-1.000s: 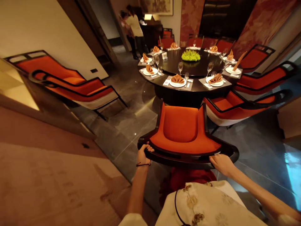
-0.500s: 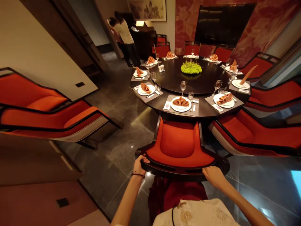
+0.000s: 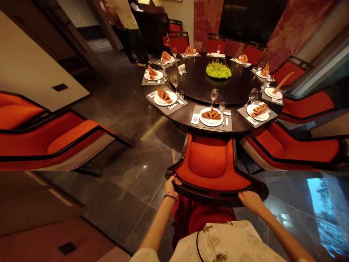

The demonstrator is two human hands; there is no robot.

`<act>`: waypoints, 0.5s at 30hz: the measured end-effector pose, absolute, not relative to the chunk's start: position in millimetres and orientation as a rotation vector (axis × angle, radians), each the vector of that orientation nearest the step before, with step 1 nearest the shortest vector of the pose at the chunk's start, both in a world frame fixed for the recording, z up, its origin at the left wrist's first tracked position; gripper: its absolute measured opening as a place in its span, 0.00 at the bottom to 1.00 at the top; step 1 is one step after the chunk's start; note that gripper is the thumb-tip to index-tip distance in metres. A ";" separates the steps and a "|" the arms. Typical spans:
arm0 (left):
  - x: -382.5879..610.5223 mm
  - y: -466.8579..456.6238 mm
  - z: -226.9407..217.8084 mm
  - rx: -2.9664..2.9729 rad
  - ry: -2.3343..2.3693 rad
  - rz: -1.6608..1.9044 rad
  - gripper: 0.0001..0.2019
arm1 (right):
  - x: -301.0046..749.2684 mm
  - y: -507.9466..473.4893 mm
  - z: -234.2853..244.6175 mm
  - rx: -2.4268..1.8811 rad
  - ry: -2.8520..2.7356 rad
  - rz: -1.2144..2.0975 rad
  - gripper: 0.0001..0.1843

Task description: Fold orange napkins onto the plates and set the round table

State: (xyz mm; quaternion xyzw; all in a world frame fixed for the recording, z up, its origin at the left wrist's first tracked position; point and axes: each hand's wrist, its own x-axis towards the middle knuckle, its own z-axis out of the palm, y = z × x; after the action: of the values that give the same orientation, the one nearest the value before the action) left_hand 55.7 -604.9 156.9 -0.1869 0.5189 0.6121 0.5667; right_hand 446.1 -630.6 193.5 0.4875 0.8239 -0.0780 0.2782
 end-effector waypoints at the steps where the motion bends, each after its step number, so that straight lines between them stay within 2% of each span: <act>1: 57.8 -608.1 154.0 -0.445 1.218 1.428 0.14 | 448.2 -633.0 192.2 1.318 2.193 -0.222 0.18; 4: 61.6 -621.9 144.9 -0.458 1.205 1.417 0.13 | 451.3 -644.4 189.6 1.361 2.157 -0.259 0.20; 12: 65.1 -633.0 129.3 -0.325 1.206 1.430 0.10 | 454.9 -664.6 191.6 1.487 2.100 -0.277 0.16; 15: 60.9 -640.3 119.7 -0.137 1.228 1.366 0.12 | 442.8 -647.1 206.4 1.683 2.157 -0.395 0.25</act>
State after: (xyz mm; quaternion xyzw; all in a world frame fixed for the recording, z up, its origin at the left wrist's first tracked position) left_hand 60.9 -640.3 119.7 -0.0593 0.5310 0.5903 0.6050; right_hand 442.8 -647.1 206.4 0.5981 0.7664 -0.1402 0.1876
